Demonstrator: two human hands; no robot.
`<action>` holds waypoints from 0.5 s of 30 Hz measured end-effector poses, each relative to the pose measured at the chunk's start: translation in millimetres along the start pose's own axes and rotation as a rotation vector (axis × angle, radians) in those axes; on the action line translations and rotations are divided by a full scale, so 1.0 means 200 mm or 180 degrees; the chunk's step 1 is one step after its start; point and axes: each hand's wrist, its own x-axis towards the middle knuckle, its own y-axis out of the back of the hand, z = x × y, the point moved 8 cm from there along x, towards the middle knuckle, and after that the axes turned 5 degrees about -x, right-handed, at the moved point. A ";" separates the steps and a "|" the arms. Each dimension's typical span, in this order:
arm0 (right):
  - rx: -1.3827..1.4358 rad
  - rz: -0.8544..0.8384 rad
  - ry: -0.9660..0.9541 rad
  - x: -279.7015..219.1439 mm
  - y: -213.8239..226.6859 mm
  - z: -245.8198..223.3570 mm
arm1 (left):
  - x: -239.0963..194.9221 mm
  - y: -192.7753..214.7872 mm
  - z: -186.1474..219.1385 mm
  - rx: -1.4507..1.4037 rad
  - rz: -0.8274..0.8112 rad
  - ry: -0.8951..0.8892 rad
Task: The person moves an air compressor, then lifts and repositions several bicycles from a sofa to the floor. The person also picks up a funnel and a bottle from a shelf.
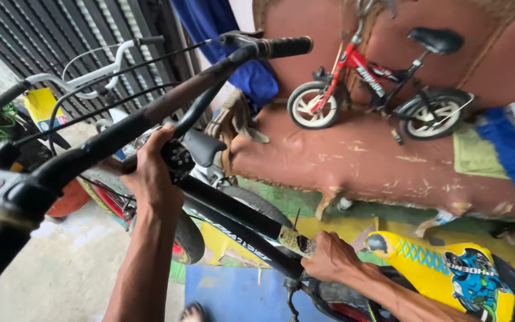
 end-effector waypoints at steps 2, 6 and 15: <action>-0.0024 -0.0115 -0.0113 0.05 -0.05 -0.12 | 0.13 0.10 -0.01 0.0046 0.0047 0.0123; -0.0025 -0.0250 -0.0306 0.14 -0.22 -0.38 | 0.43 0.37 -0.02 -0.0099 0.0105 0.0269; 0.0043 -0.0319 -0.0481 0.33 -0.45 -0.95 | 0.96 0.81 0.07 0.0064 0.0041 0.0396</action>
